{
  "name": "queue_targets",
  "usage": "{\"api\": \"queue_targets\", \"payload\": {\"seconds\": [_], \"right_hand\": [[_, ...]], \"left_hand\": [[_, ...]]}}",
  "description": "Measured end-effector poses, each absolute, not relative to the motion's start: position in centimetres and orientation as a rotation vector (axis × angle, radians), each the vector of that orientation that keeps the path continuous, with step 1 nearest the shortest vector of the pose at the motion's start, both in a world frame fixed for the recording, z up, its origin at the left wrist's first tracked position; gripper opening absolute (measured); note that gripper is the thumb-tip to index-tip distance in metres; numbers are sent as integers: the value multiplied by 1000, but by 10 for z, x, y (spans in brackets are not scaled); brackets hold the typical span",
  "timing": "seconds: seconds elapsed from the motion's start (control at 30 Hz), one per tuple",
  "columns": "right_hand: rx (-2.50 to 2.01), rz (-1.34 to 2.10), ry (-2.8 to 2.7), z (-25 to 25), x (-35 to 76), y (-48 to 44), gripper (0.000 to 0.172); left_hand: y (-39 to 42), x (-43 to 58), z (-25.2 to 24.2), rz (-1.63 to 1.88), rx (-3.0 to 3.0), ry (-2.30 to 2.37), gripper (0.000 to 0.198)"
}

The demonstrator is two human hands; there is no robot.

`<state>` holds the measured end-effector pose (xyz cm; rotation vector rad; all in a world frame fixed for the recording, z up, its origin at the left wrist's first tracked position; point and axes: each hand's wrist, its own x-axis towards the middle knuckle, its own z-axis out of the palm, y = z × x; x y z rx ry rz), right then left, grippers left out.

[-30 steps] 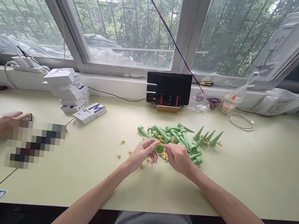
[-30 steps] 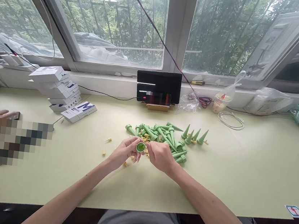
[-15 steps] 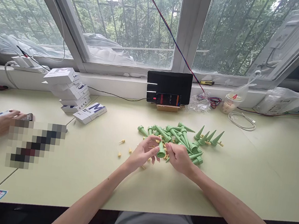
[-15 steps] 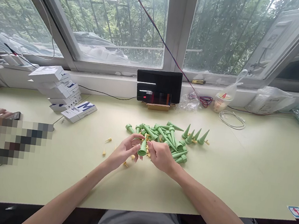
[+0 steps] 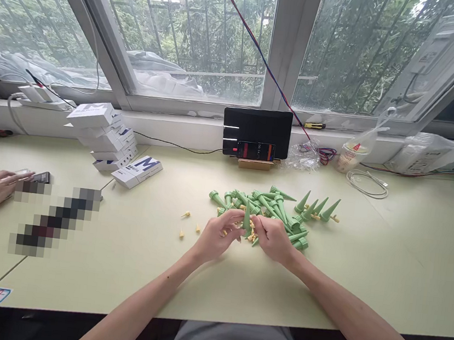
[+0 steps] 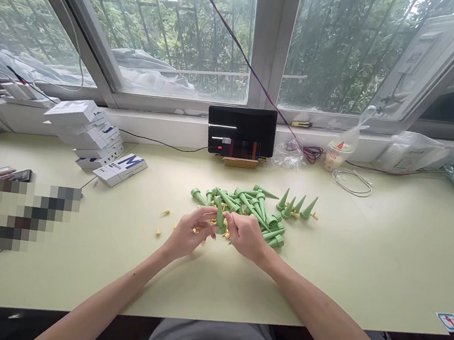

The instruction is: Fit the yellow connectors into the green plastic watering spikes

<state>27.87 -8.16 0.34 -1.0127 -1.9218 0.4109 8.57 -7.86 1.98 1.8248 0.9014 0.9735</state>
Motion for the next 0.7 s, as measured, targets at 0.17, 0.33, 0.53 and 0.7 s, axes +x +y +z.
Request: {"api": "queue_targets", "payload": {"seconds": [0.17, 0.33, 0.53, 0.7], "right_hand": [[-1026, 399, -1924, 1, 278, -81, 42], [-1039, 371, -1903, 1, 277, -82, 43], [-983, 66, -1972, 2, 278, -82, 41], [-934, -36, -2010, 1, 277, -83, 41]], "left_hand": [[-79, 89, 17, 1034, 1932, 924, 21], [-78, 90, 21, 1078, 1718, 969, 30], [-75, 90, 29, 996, 1440, 1033, 42], [-76, 91, 30, 688, 1306, 844, 44]]}}
